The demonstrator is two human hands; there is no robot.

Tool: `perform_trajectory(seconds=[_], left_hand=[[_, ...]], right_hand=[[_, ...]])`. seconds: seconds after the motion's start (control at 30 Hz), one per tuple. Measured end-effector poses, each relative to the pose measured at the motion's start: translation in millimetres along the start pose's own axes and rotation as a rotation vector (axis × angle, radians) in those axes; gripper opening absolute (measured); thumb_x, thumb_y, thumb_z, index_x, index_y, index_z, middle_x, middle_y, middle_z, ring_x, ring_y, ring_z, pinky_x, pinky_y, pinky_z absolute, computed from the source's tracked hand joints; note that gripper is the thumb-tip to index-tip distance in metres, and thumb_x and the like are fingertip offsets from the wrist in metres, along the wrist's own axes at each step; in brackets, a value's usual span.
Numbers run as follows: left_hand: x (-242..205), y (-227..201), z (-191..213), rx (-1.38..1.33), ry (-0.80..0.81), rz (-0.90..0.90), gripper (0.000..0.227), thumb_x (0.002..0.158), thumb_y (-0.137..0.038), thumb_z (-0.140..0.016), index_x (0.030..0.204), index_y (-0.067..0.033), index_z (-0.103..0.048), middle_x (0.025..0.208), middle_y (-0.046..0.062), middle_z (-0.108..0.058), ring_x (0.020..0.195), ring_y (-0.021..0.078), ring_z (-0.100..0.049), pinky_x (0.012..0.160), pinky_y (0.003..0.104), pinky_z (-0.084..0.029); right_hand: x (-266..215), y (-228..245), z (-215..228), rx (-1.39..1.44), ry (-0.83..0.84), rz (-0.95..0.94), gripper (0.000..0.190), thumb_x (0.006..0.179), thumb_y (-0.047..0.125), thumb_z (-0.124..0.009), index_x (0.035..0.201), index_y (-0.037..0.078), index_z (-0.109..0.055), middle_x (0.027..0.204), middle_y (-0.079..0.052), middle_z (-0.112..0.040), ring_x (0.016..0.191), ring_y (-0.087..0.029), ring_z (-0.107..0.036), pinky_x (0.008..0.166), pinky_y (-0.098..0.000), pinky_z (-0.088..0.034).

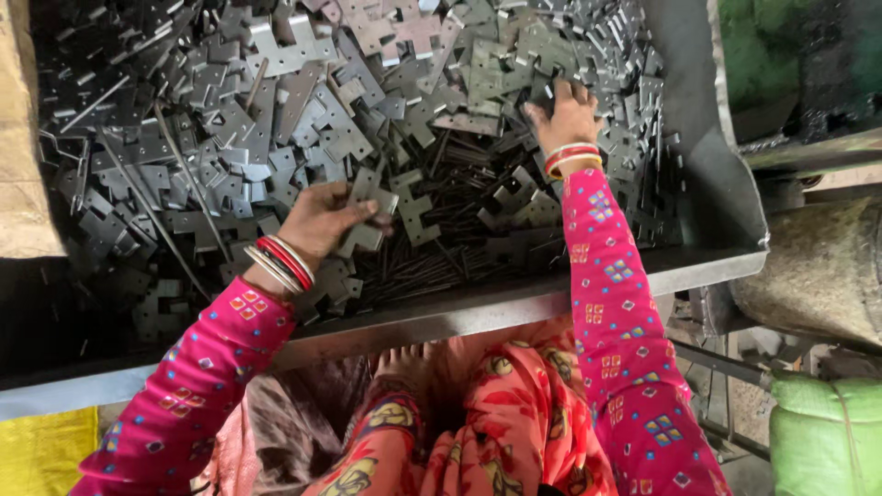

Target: The person sorts small metal brackets and rods from a mixed pile in a metal tray, separating the two types by hand and moving them to opposite sides of the tray.

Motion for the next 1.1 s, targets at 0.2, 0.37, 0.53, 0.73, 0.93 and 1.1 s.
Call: perform_trajectory(seconds=[0.2, 0.37, 0.53, 0.73, 0.93, 1.1], left_hand=[[-0.2, 8.8, -0.9, -0.202, -0.107, 0.216, 0.034, 0.093, -0.01, -0.064, 0.121, 0.0059, -0.053, 0.104, 0.025, -0.074, 0.088, 0.0347, -0.077, 0.07, 0.047, -0.064], [-2.7, 4.4, -7.4, -0.172, -0.098, 0.273, 0.036, 0.096, -0.016, -0.061, 0.125, 0.0034, -0.052, 0.104, 0.021, -0.074, 0.093, 0.0328, -0.077, 0.071, 0.046, -0.067], [-3.1, -2.0, -11.5, -0.137, -0.074, 0.291, 0.032, 0.096, -0.02, -0.063, 0.12, -0.0007, -0.053, 0.106, 0.019, -0.074, 0.095, 0.032, -0.076, 0.072, 0.047, -0.066], [-1.2, 1.4, -10.5, -0.324, -0.096, 0.31, 0.063, 0.096, -0.056, -0.047, 0.125, -0.0023, -0.062, 0.098, 0.017, -0.076, 0.084, 0.0304, -0.077, 0.068, 0.045, -0.064], [2.8, 7.5, 7.1, -0.124, -0.172, -0.034, 0.049, 0.1, -0.029, -0.074, 0.131, 0.0077, -0.065, 0.113, 0.014, -0.074, 0.102, 0.0254, -0.07, 0.088, 0.041, -0.057], [-2.9, 0.8, 4.4, -0.192, -0.185, 0.087, 0.03, 0.095, -0.019, -0.062, 0.118, 0.0011, -0.06, 0.098, 0.013, -0.071, 0.08, 0.0223, -0.073, 0.067, 0.037, -0.061]], right_hand=[[-8.4, 13.2, 1.9, 0.054, -0.011, 0.002, 0.039, 0.079, 0.035, -0.088, 0.107, 0.013, -0.071, 0.121, -0.013, -0.066, 0.117, -0.043, -0.056, 0.094, -0.0769, -0.036], [-20.7, 33.0, 30.3, 0.203, 0.065, 0.169, 0.023, 0.089, 0.032, -0.086, 0.093, 0.012, -0.074, 0.089, -0.013, -0.073, 0.079, -0.038, -0.07, 0.072, -0.0527, -0.054], [-43.7, 81.1, 63.5, 0.427, -0.092, 0.381, 0.018, 0.097, 0.018, -0.08, 0.099, 0.005, -0.068, 0.085, -0.016, -0.071, 0.074, -0.034, -0.069, 0.066, -0.0428, -0.054], [-91.3, 158.4, 116.2, 0.921, -0.192, 0.293, 0.014, 0.101, 0.016, -0.071, 0.1, 0.004, -0.066, 0.096, -0.007, -0.079, 0.077, -0.02, -0.076, 0.07, -0.0329, -0.059], [-153.3, 225.6, 123.6, 0.596, -0.194, 1.039, 0.018, 0.092, 0.028, -0.074, 0.093, 0.012, -0.068, 0.108, -0.005, -0.073, 0.103, -0.019, -0.069, 0.105, -0.0492, -0.046], [-126.2, 182.5, 89.9, 0.546, -0.085, 0.693, 0.023, 0.094, 0.03, -0.079, 0.099, 0.011, -0.066, 0.1, -0.008, -0.072, 0.094, -0.026, -0.068, 0.088, -0.0458, -0.052]])
Point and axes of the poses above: each hand's wrist, its own x-axis towards the middle knuckle, its own z-axis out of the back of the hand, y = z × x, the point moved 3 cm from there along x, towards the middle knuckle
